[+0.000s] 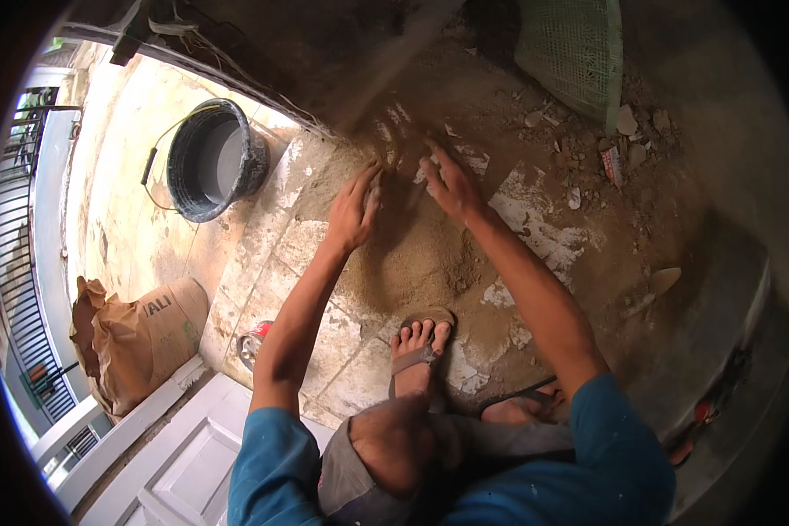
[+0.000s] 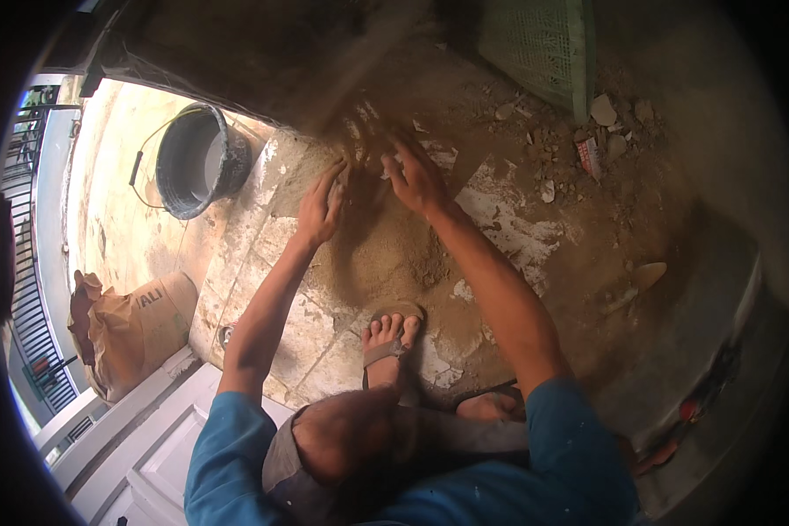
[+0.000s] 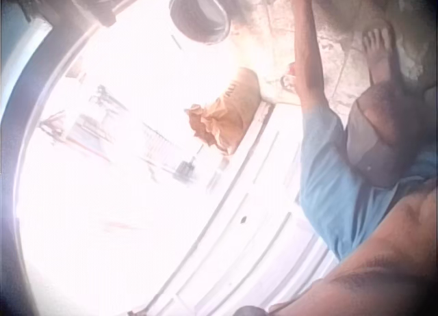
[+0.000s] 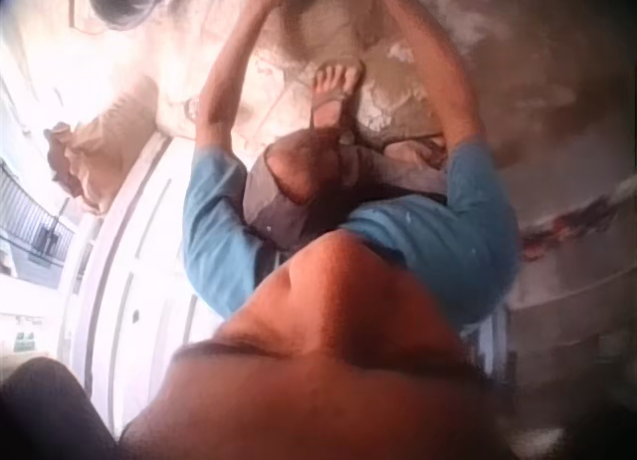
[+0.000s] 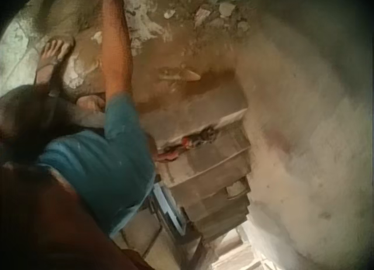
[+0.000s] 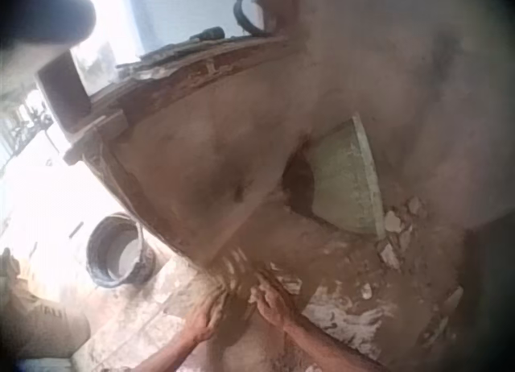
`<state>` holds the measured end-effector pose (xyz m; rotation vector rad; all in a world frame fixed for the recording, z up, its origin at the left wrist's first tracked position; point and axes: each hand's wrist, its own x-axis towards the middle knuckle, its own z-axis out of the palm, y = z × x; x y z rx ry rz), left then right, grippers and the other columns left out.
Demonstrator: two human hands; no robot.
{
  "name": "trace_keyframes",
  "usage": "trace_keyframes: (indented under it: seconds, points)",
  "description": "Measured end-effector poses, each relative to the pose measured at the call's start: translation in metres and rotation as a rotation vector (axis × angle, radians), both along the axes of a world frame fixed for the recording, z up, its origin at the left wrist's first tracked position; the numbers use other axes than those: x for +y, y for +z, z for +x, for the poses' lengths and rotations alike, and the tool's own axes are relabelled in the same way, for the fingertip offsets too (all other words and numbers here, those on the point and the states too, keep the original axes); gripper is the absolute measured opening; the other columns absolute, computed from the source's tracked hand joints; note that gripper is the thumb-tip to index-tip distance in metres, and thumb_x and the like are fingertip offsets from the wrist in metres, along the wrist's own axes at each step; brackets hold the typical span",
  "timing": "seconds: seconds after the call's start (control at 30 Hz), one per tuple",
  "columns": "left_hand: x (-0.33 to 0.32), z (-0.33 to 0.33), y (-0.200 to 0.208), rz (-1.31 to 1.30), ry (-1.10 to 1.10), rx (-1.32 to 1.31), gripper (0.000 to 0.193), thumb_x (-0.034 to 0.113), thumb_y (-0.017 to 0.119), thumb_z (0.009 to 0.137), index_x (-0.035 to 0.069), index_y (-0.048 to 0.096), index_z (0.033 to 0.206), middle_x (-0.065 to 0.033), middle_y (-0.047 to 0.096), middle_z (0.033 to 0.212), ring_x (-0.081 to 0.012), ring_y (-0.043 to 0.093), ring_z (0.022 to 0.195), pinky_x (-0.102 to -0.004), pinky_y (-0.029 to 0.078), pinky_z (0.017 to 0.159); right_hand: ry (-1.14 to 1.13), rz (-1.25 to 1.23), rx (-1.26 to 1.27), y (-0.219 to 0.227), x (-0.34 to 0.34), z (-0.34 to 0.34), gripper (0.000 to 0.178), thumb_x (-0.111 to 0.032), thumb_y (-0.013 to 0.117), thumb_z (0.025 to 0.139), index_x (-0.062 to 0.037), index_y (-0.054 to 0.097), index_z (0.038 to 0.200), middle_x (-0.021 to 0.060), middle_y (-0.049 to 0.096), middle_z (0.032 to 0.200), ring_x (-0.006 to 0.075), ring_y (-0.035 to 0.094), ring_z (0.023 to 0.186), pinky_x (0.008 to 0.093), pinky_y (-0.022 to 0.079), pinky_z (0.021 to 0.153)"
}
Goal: The person uses a trowel to gather loose debris and small stones from a concrete floor into a green plastic sieve. They then shake the sieve to separate finer material from larger pieces, repeating the process to collect more debris.
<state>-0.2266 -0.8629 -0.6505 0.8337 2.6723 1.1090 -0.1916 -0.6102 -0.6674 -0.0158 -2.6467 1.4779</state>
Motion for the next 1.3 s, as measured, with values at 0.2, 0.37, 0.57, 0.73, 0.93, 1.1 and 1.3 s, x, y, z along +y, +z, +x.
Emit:
trace_keyframes:
  seconds: [0.2,0.37,0.57,0.73,0.93,1.1,1.3]
  points:
    - [0.06,-0.078,-0.042,-0.131,-0.066,0.215,0.058,0.03,0.048,0.107,0.001,0.042,0.157,-0.0224,0.041,0.164,-0.0403,0.035,0.154,-0.0491,0.026,0.128,0.228,0.511,0.003,-0.029,0.016,-0.049,0.057,-0.038,0.047,0.112,0.0033,0.049,0.152,0.0248,0.04,0.163,0.0415,0.037,0.152,0.0514,0.032,0.126]
    - [0.047,-0.039,-0.043,-0.003,-0.191,0.135,0.054,0.027,0.046,0.109,0.001,0.044,0.156,-0.0214,0.042,0.164,-0.0401,0.035,0.154,-0.0485,0.027,0.129,0.269,0.355,0.126,-0.031,-0.009,0.002,0.055,-0.035,0.047,0.112,0.0042,0.051,0.15,0.0245,0.044,0.161,0.0405,0.04,0.151,0.0497,0.032,0.126]
    - [-0.001,0.037,-0.017,0.004,-0.159,-0.108,0.047,0.023,0.044,0.11,-0.001,0.053,0.15,-0.0225,0.05,0.157,-0.0405,0.043,0.15,-0.0472,0.035,0.124,0.322,0.142,-0.081,-0.01,-0.06,0.066,0.055,-0.037,0.047,0.112,0.0025,0.054,0.149,0.0243,0.051,0.157,0.0388,0.045,0.148,0.0465,0.032,0.127]
    - [-0.041,0.07,-0.011,0.132,0.037,-0.303,0.049,0.027,0.041,0.112,-0.002,0.053,0.15,-0.0249,0.053,0.154,-0.0397,0.046,0.148,-0.0448,0.036,0.123,0.406,-0.184,-0.016,0.007,-0.079,0.102,0.059,-0.044,0.045,0.112,0.0006,0.053,0.15,0.0221,0.052,0.156,0.0388,0.046,0.148,0.0461,0.034,0.126]
    - [-0.046,0.094,-0.024,0.05,0.223,-0.074,0.052,0.03,0.041,0.113,-0.002,0.048,0.154,-0.0253,0.047,0.16,-0.0412,0.039,0.152,-0.0468,0.028,0.127,-0.494,0.247,-0.046,-0.01,-0.003,0.17,0.07,-0.048,0.041,0.111,0.0027,0.038,0.159,0.0265,0.036,0.165,0.0401,0.032,0.156,0.0535,0.027,0.128]
    - [-0.017,0.119,-0.031,-0.04,0.222,0.008,0.058,0.036,0.04,0.113,-0.001,0.043,0.157,-0.0254,0.042,0.163,-0.0426,0.036,0.153,-0.0474,0.027,0.127,-0.322,0.397,-0.08,-0.027,-0.025,0.181,0.071,-0.047,0.043,0.11,0.0045,0.037,0.159,0.0274,0.035,0.165,0.0442,0.031,0.155,0.0548,0.025,0.128]
    - [0.005,0.126,-0.032,0.325,0.348,-0.202,0.065,0.044,0.035,0.114,-0.003,0.041,0.158,-0.0255,0.042,0.163,-0.0394,0.042,0.151,-0.0461,0.033,0.124,-0.303,0.122,0.002,-0.015,-0.103,0.143,0.068,-0.043,0.047,0.11,0.0059,0.04,0.156,0.0291,0.04,0.162,0.0455,0.035,0.153,0.0529,0.025,0.128]
